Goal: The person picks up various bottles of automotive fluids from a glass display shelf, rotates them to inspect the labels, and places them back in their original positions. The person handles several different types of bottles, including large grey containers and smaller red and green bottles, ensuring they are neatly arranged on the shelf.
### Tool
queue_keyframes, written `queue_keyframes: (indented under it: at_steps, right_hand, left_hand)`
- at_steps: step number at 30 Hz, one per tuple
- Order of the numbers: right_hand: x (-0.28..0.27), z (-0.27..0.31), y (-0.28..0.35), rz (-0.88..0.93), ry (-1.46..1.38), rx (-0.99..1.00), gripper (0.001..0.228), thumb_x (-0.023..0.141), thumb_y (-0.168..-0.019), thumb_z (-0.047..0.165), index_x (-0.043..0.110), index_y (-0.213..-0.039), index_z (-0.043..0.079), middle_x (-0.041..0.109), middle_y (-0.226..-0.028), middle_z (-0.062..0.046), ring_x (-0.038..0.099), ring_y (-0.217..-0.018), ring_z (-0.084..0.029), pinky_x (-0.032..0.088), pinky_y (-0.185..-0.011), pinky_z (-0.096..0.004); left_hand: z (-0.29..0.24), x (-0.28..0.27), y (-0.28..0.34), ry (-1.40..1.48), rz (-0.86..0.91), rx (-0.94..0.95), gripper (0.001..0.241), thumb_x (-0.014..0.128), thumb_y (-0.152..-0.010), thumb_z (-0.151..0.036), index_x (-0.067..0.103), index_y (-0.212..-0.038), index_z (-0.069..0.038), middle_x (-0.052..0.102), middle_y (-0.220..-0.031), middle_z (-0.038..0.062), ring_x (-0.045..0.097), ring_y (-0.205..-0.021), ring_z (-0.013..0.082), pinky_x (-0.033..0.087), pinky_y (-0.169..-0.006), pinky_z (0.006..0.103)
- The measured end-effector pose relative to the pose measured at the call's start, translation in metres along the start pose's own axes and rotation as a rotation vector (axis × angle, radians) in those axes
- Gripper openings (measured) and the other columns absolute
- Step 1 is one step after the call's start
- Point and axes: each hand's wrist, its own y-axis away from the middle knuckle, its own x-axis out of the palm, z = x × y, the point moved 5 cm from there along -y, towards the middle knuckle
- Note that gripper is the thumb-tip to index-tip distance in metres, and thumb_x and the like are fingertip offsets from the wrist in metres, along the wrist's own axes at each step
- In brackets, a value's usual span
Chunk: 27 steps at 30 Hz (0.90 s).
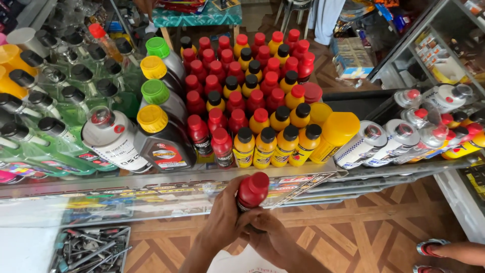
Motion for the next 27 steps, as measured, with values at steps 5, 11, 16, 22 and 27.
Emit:
queue_keyframes:
  at_steps: [5, 11, 16, 22, 27]
  right_hand:
    - [-0.025, 0.046, 0.009, -0.321, 0.453, -0.194, 0.041, 0.058, -0.095, 0.003, 0.059, -0.134, -0.006, 0.067, -0.119, -0.018, 0.062, -0.098, -0.025, 0.051, -0.086, -0.035]
    - [0.09, 0.093, 0.01, -0.051, 0.939, -0.634, 0.066, 0.057, -0.087, 0.007, 0.035, -0.149, 0.005, 0.049, -0.146, -0.016, 0.052, -0.131, -0.027, 0.043, -0.111, -0.041]
    - [0.107, 0.094, -0.014, 0.454, 0.539, -0.364, 0.033, 0.071, -0.086, -0.007, 0.055, -0.112, 0.005, 0.064, -0.09, -0.013, 0.064, -0.081, -0.026, 0.054, -0.078, -0.036]
    - [0.103, 0.052, -0.008, -0.174, 1.397, -0.513, 0.078, 0.051, -0.094, 0.023, 0.013, -0.158, -0.001, 0.031, -0.163, -0.021, 0.039, -0.148, -0.035, 0.035, -0.117, -0.049]
    - [0.09, 0.04, -0.012, 0.082, 2.066, -0.986, 0.082, 0.069, -0.079, 0.038, 0.049, -0.152, 0.007, 0.025, -0.167, -0.019, 0.022, -0.156, -0.057, 0.028, -0.128, -0.069]
  left_hand:
    - [-0.003, -0.018, -0.006, 0.39, -0.081, -0.2, 0.06, 0.058, -0.092, -0.005, 0.035, -0.147, 0.0, 0.059, -0.131, 0.016, 0.059, -0.11, 0.0254, 0.05, -0.096, 0.0369]
    - [-0.019, 0.002, -0.003, 0.636, 0.18, -0.198, 0.046, 0.057, -0.1, -0.018, 0.04, -0.138, 0.001, 0.066, -0.097, 0.013, 0.064, -0.068, 0.0185, 0.05, -0.056, 0.03]
    - [0.015, 0.042, 0.034, 1.147, 0.434, -0.275, 0.04, 0.055, -0.107, -0.026, 0.046, -0.129, 0.006, 0.066, -0.111, 0.018, 0.066, -0.082, 0.024, 0.058, -0.073, 0.034]
    - [-0.003, 0.007, 0.026, 0.842, 0.071, -0.287, 0.047, 0.04, -0.102, -0.006, 0.031, -0.148, 0.002, 0.059, -0.119, 0.014, 0.053, -0.094, 0.0173, 0.048, -0.083, 0.0307]
    - [-0.004, -0.009, 0.038, 0.252, 0.053, -0.089, 0.067, 0.058, -0.097, -0.007, 0.024, -0.153, 0.008, 0.05, -0.149, 0.027, 0.062, -0.12, 0.0411, 0.052, -0.096, 0.0461]
